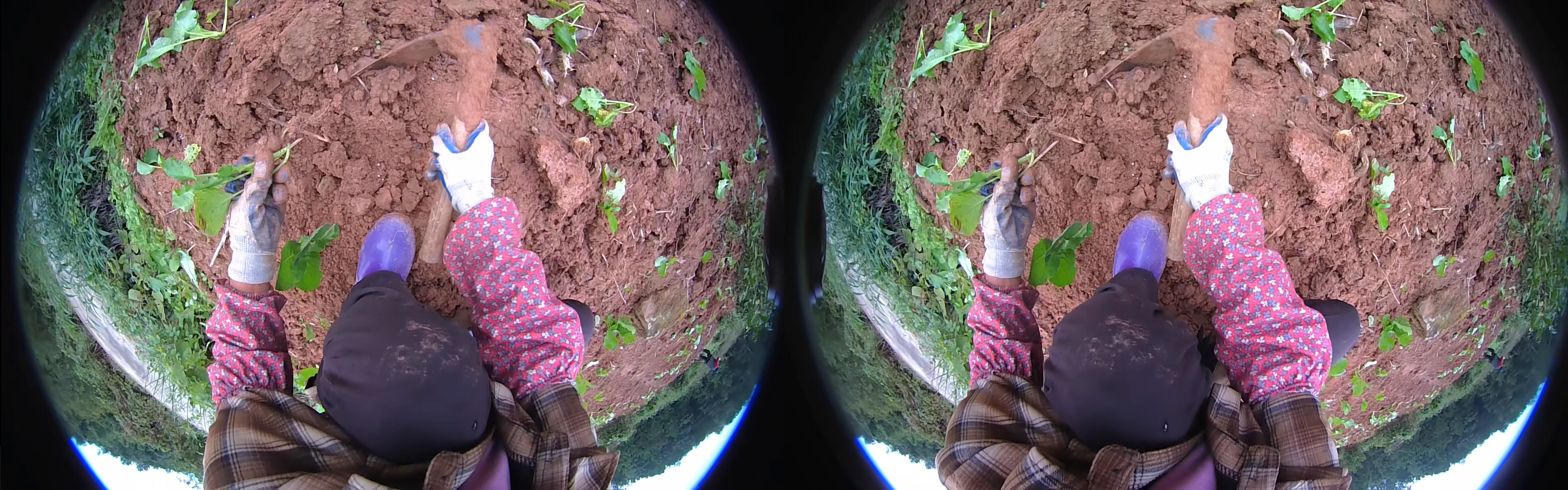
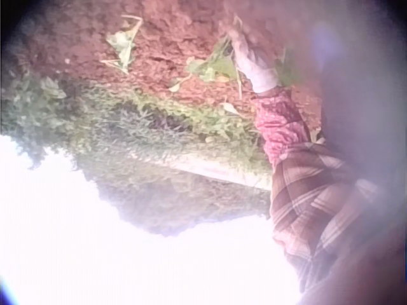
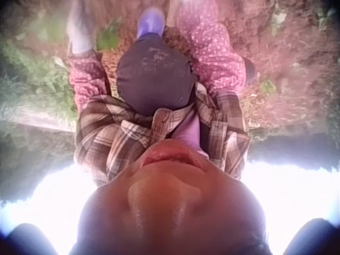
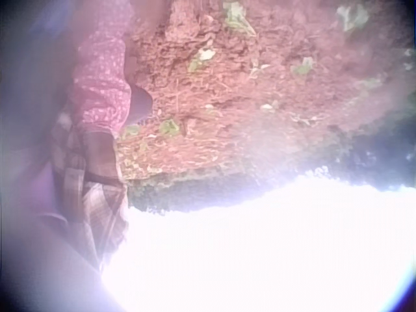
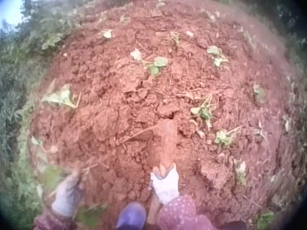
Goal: The person uses a small hand hoe to dig holes in reddish soil and plants small green seedlings one by one. They cover the roots with soil and pat the ground around each seedling to secure it in place.
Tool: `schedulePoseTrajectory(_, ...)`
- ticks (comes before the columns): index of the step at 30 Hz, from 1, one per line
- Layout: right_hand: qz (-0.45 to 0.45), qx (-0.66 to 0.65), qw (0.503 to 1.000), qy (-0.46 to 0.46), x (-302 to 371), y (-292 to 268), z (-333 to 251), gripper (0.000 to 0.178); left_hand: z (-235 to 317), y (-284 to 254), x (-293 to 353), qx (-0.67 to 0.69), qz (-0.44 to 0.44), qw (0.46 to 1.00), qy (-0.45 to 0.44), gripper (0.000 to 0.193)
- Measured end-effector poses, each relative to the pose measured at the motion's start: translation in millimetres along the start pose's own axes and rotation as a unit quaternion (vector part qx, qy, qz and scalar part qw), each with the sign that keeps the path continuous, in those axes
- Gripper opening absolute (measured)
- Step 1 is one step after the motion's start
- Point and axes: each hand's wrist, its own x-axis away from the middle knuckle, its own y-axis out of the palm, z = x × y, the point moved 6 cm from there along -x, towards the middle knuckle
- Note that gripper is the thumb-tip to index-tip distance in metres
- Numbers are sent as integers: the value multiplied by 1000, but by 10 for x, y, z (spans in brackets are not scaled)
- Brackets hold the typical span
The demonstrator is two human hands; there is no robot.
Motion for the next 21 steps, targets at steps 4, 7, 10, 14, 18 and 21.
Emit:
schedulePoseTrajectory(4,43,-92,994,33,219,-362,784,33,94,-91,-132,-35,28,999,1,29)
schedulePoseTrajectory(7,59,-77,991,94,391,-581,1159,28,96,-16,-245,-31,-47,998,4,29)
schedulePoseTrajectory(10,17,-149,985,91,437,-640,959,23,-3,-31,-252,-89,-15,995,-37,30)
schedulePoseTrajectory(14,38,8,999,-24,472,-882,44,26,-30,22,-217,-147,10,989,14,27)
schedulePoseTrajectory(18,25,-109,963,-246,482,-847,-600,30,-144,135,-260,-136,-27,989,-57,29)
schedulePoseTrajectory(21,60,-73,991,-91,352,-673,-216,32,-205,240,-374,-220,-36,974,-39,34)
